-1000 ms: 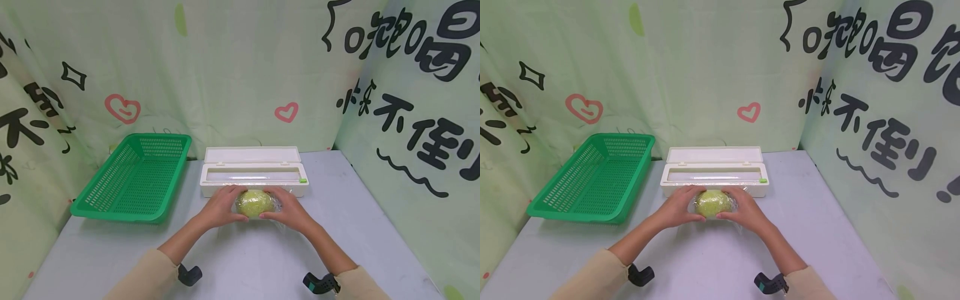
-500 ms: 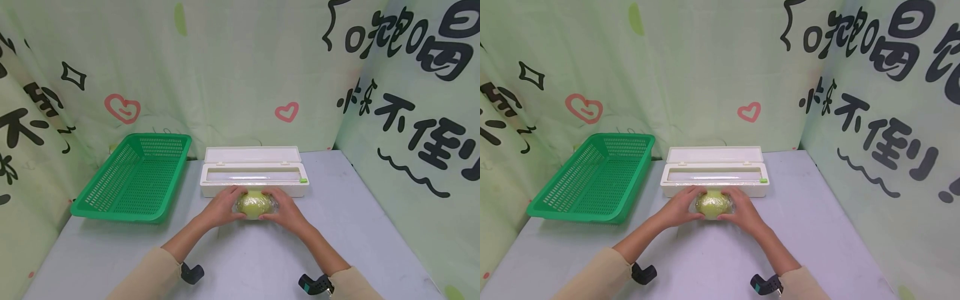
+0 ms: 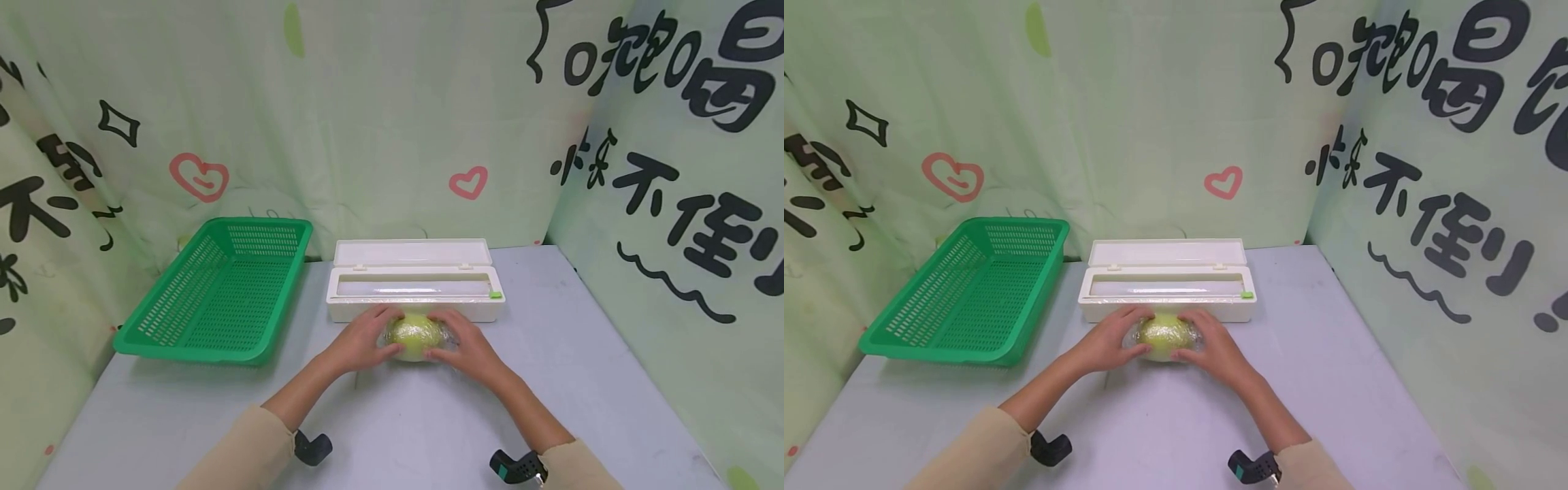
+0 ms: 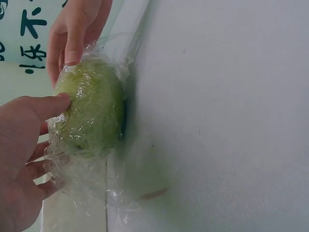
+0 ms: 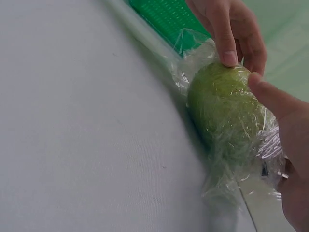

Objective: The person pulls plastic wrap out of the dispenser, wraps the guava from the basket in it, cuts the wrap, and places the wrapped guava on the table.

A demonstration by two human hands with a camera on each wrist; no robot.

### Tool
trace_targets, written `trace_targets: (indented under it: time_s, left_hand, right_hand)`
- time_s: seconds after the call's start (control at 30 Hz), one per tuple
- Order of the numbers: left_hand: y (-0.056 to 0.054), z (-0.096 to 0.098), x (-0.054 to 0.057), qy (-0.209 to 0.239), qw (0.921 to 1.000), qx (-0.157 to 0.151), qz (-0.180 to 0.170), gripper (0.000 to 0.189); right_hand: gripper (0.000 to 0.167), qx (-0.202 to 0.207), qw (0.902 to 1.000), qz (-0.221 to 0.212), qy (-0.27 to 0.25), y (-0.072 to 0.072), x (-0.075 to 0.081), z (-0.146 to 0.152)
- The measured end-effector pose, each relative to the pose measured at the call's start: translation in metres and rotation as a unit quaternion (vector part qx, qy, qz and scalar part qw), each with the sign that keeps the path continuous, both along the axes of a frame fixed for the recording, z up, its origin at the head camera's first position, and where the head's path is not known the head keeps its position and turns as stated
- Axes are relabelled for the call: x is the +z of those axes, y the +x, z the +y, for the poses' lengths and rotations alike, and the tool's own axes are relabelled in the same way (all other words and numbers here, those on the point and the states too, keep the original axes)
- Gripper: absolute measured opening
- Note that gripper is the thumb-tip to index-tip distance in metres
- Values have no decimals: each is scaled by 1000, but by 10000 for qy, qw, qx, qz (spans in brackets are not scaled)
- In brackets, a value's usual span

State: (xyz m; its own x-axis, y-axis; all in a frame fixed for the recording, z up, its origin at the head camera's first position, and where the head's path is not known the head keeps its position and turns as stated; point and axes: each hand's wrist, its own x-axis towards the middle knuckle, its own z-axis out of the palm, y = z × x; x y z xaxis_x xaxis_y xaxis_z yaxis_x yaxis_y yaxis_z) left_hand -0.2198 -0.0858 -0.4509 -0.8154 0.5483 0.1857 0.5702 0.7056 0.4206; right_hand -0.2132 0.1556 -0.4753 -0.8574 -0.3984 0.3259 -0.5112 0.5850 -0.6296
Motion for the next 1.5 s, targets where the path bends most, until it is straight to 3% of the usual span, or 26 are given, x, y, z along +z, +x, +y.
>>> trace_targets:
  time_s: [0.2, 0.67, 1.1, 1.5]
  left_hand:
    - [1, 0, 3, -4, 10000, 37, 83, 53]
    - [-2, -3, 10, 130, 9994, 290, -112, 50]
    - [-6, -17, 19, 634, 9965, 474, 263, 40]
    - [-13, -38, 18, 725, 9920, 888, 534, 37]
  right_hand:
    - [40, -128, 9998, -88, -138, 2, 2, 0]
    - [41, -500, 9982, -122, -297, 2, 14, 7]
    - [33, -1058, 9927, 451, -357, -6, 18, 34]
    - [30, -1616, 9853, 476, -286, -8, 26, 52]
